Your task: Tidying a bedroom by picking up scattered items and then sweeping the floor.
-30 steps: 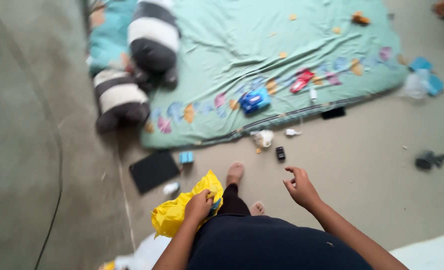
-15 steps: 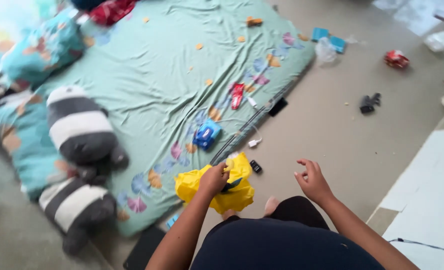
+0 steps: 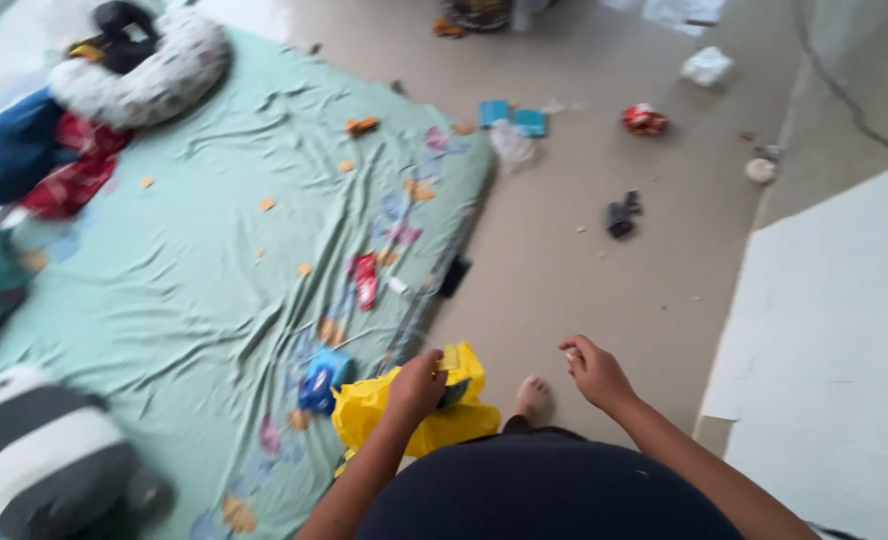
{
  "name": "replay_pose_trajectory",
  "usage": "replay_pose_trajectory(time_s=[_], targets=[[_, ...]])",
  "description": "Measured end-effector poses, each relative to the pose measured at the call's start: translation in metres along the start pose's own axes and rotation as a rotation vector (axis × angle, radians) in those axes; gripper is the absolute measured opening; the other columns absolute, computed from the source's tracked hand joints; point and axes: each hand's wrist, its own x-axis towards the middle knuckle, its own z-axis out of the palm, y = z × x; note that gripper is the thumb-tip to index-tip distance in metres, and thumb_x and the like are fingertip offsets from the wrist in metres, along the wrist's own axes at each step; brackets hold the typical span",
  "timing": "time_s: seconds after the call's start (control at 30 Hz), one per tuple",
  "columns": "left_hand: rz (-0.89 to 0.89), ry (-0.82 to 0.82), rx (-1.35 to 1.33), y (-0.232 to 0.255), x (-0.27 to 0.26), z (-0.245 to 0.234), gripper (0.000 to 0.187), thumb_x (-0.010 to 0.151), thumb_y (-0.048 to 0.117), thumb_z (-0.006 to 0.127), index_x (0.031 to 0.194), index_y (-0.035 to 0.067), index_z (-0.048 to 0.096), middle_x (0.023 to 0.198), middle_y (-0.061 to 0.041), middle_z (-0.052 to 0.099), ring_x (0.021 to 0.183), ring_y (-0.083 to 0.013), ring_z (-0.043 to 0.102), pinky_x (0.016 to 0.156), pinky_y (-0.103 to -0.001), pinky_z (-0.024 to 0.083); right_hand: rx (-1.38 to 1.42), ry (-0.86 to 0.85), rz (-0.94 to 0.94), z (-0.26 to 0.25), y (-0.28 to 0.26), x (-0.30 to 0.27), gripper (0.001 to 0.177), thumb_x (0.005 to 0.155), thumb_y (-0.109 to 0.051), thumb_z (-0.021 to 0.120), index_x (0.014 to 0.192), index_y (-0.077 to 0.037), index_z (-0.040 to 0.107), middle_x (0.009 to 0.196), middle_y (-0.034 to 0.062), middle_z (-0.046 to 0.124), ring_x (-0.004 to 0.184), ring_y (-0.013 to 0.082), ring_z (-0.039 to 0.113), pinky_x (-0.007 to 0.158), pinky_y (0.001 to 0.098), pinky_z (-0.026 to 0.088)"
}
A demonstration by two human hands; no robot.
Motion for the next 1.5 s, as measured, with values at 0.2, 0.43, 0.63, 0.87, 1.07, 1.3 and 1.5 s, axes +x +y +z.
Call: replay_pose_trajectory(time_s=[0.2,0.43,0.63,0.87,1.07,1.3,1.5], targets=[[0.127,0.159,-0.205,0.128,0.118,0.035,0.046,0.076,0.011,0.070,0.120,0.001,0.061,0.104,-0.022,0.064,0.095,-0.0400,0.063,0.083,-0.046,0.052,0.041,-0.073,-0.042,-0.092,0.016,0.083,0.038,0.092,-0.024,0.070,0.126,-0.011,0.059,0.103,0.0087,0.067,0.083,0.0203,0.067,0.078,0.0340,0.056],[-0.174,-0.042,-1.070,0.263,0.257,0.059,0.052,0.066,-0.011,0.055,0.115,0.005,0.053,0.097,-0.008,0.059,0.084,-0.0214,0.060,0.071,-0.035,0.050,0.497,-0.501,-0.025,-0.124,-0.039,0.164,0.117,0.078,-0.022,0.089,0.159,-0.019,0.004,0.149,0.0004,0.036,0.130,0.0134,0.043,0.101,0.0336,0.047],[0.148,0.045,-0.881,0.263,0.405,0.085,0.032,0.087,-0.001,0.076,0.113,0.002,0.059,0.095,-0.004,0.060,0.084,-0.0126,0.060,0.074,-0.029,0.054,0.621,0.166,-0.040,-0.196,0.038,0.315,0.041,0.091,-0.002,0.052,0.131,-0.001,0.060,0.114,0.0069,0.070,0.103,0.0174,0.067,0.090,0.0295,0.054],[0.081,-0.075,-0.677,0.346,0.564,0.053,0.025,0.093,0.013,0.077,0.116,0.005,0.068,0.097,-0.007,0.072,0.086,-0.0121,0.069,0.075,-0.028,0.058,0.383,0.352,0.190,-0.283,0.051,0.429,0.030,0.104,-0.020,0.065,0.126,0.000,0.069,0.092,0.0148,0.069,0.083,0.0218,0.061,0.077,0.0341,0.054],[0.564,-0.554,-0.293,0.383,0.628,0.089,0.056,0.073,0.020,0.088,0.120,0.001,0.064,0.109,-0.018,0.070,0.098,-0.0314,0.068,0.086,-0.041,0.055,0.863,-0.019,0.256,-0.298,0.042,0.479,0.034,0.097,-0.024,0.060,0.126,-0.007,0.067,0.097,0.0040,0.076,0.080,0.0111,0.069,0.074,0.0272,0.057],[-0.050,-0.920,0.421,0.324,0.710,0.171,0.032,0.085,0.037,0.072,0.106,0.013,0.076,0.103,-0.013,0.076,0.095,-0.0304,0.073,0.086,-0.045,0.057,0.623,-0.147,0.253,-0.383,0.105,0.553,0.033,0.102,-0.028,0.056,0.127,-0.009,0.067,0.104,0.0076,0.076,0.090,0.0143,0.071,0.080,0.0270,0.057],[-0.298,-0.775,0.561,0.295,0.729,0.197,0.047,0.092,0.054,0.055,0.114,0.017,0.075,0.114,-0.017,0.074,0.110,-0.0382,0.069,0.094,-0.052,0.054,0.148,-0.157,0.388,-0.414,0.290,0.622,0.050,0.092,-0.044,0.067,0.130,-0.012,0.062,0.108,0.0098,0.075,0.097,0.0245,0.073,0.086,0.0379,0.057]])
